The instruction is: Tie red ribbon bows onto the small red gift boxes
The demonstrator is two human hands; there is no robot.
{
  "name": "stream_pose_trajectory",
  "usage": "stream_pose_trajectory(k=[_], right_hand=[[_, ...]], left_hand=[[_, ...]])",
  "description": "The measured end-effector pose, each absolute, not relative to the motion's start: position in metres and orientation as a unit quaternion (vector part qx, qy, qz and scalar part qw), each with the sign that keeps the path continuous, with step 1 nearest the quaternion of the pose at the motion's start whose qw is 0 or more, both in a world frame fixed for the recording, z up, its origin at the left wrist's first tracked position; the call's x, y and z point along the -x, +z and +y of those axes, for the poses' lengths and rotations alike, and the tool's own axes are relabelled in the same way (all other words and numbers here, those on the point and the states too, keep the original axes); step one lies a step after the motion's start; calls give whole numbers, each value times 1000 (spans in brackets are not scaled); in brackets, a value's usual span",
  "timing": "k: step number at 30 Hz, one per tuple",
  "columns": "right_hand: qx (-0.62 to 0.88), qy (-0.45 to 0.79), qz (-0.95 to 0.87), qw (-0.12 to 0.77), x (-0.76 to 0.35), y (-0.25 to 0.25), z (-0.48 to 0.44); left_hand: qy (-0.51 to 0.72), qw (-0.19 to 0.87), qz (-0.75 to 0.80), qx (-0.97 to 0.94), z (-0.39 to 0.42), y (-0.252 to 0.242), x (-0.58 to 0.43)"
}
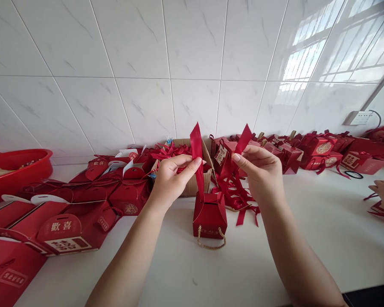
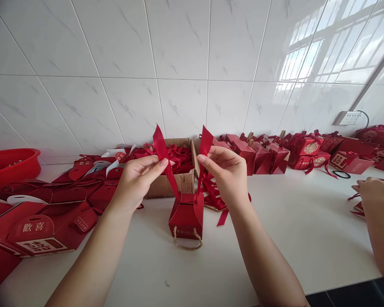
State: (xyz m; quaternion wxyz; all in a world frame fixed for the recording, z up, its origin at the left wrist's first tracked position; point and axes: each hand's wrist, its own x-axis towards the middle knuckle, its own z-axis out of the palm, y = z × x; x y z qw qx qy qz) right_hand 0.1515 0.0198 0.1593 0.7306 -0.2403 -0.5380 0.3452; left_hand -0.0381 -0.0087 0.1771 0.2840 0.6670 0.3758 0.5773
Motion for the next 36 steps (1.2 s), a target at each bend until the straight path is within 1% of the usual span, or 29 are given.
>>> stream_pose_trajectory(k=[6, 22, 30, 36], right_hand=[[236, 398, -515, 722, -153, 161, 19], [226, 416, -506, 721, -154, 161, 18], [222, 406, -514, 722, -154, 162, 18], [189, 443, -539, 691, -152, 164, 16]], left_hand=[[584, 275, 373, -667, -9, 177, 38], [580, 285, 366, -669, -10, 178, 37], [575, 281, 372, -672, -10, 178, 37], [564, 283, 381, -676, -8, 177, 38]])
